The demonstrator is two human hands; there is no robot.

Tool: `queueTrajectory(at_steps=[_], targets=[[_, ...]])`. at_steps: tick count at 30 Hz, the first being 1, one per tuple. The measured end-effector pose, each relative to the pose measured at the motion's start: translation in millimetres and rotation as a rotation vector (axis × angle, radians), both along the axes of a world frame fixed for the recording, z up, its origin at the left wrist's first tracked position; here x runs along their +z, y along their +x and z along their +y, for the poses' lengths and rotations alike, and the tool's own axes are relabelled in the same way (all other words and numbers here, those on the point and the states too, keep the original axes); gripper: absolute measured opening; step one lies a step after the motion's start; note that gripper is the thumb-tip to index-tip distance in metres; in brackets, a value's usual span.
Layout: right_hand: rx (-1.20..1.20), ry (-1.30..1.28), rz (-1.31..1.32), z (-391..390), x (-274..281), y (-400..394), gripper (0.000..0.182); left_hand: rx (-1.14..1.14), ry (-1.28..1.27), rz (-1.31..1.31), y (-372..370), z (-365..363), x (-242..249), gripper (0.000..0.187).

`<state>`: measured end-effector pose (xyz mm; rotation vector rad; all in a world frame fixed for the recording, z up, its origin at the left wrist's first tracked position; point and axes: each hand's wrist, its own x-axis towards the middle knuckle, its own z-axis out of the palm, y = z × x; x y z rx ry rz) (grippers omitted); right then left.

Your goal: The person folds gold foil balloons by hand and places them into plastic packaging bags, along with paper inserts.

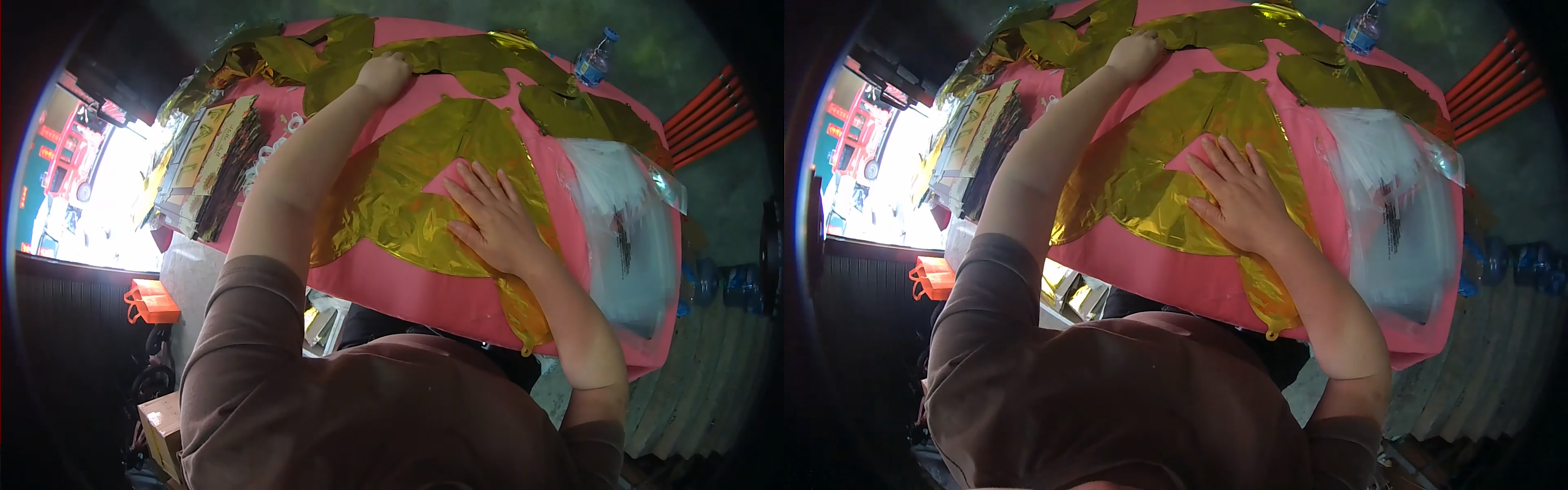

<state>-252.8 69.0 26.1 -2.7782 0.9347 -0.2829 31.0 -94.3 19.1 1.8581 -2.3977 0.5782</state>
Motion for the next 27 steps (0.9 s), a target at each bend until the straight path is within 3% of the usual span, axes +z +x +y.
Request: queueTrajectory(at_steps=[8,10,11,13,17,19,23,26,27], targets=[[-0.001,-0.013,0.001,-0.4,-0.5,0.6,0.055,0.156,-0.018,0.404,-0.3,-3.0,5.3,0.020],[0.001,-0.024,-0.002,-0.4,-1.3,0.3,0.055,0.188,0.015,0.737,5.6,-8.4,4.7,0.020],[0.000,-0.024,-0.001,-0.5,-1.2,0.3,0.055,0.186,0.016,0.738,10.7,-12.9,4.1,0.020],[0.000,-0.016,-0.012,-0.1,-1.3,0.2,0.055,0.076,0.206,1.026,17.2,-18.8,4.0,0.018],[-0.001,-0.010,-0.010,0.0,-0.5,0.3,0.055,0.137,0.194,0.942,15.1,-22.7,15.9,0.016],[0.001,-0.013,-0.015,0.0,-0.9,-0.1,0.055,0.023,-0.101,0.816,8.8,-23.1,18.8,0.014],[0.002,-0.007,-0.010,-0.2,-0.4,-0.1,0.056,0.014,-0.034,0.512,3.9,-17.3,29.8,0.021],[0.000,-0.005,-0.007,-0.3,0.0,-0.1,0.056,-0.032,-0.160,0.331,16.1,-17.3,23.6,0.016],[0.001,-0.010,-0.009,-0.3,-0.5,-0.1,0.056,0.059,-0.122,0.268,20.4,-17.1,23.1,0.018]])
